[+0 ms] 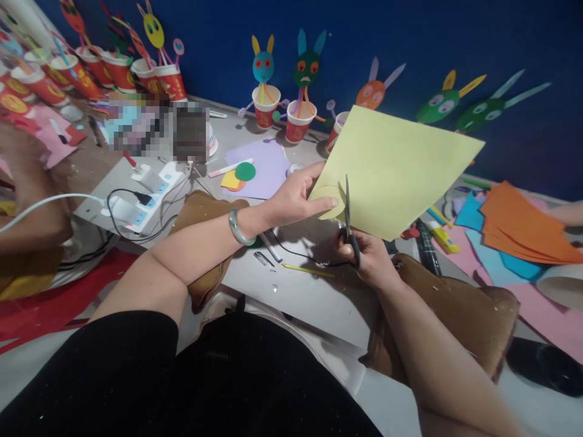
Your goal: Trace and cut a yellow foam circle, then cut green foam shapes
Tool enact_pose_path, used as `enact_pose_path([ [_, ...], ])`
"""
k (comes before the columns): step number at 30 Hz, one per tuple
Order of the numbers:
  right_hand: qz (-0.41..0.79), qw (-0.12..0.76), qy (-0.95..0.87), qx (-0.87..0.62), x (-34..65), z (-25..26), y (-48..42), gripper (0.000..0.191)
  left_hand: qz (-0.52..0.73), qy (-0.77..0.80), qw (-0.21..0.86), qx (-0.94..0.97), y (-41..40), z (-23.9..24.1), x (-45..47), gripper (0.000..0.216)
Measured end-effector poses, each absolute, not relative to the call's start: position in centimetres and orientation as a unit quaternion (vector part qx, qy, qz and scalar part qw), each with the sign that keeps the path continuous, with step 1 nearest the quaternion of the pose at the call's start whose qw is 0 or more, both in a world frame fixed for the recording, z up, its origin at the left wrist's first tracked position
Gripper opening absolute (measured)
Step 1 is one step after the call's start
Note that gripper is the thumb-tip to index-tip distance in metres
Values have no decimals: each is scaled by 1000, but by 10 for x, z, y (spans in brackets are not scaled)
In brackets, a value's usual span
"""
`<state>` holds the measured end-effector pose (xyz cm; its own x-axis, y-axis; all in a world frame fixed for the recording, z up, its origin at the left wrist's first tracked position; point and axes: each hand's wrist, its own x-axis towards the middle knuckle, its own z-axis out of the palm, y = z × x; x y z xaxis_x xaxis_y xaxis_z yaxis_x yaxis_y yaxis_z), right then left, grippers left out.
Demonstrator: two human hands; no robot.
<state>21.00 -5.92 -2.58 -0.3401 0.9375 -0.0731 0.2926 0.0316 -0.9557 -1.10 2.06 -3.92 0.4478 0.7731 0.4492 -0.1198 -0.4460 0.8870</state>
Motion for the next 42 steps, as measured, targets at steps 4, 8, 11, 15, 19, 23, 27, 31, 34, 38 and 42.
enact_pose_path([
  [4, 508, 319, -641, -479, 209, -26, -59, 52, 472, 232, 469, 709, 20, -41, -10, 80],
  [8, 505, 318, -645, -478, 209, -26, -60, 56, 472, 231, 469, 710, 20, -41, -11, 80],
  [11, 504, 313, -646, -480, 209, -24, -60, 59, 467, 224, 473, 713, 22, -40, -11, 79],
  [15, 504, 313, -638, -490, 208, -22, -60, 59, 466, 231, 483, 705, 23, -37, -11, 78],
  [19, 502, 310, -640, -492, 208, -21, -60, 56, 471, 237, 481, 700, 21, -35, -11, 76],
  [23, 504, 308, -642, -489, 208, -21, -60, 54, 471, 241, 466, 709, 22, -34, -11, 79],
  [27, 495, 302, -650, -491, 211, -22, -59, 56, 465, 236, 470, 712, 23, -34, -12, 82],
  [31, 476, 311, -661, -489, 212, -23, -58, 48, 474, 239, 468, 706, 22, -34, -13, 78],
  [34, 487, 312, -655, -487, 212, -24, -58, 48, 475, 249, 467, 703, 22, -33, -13, 74],
  [38, 483, 308, -664, -481, 215, -27, -58, 55, 476, 238, 485, 694, 23, -33, -12, 71],
  [42, 463, 300, -678, -486, 218, -29, -57, 52, 483, 242, 501, 677, 23, -34, -11, 70],
])
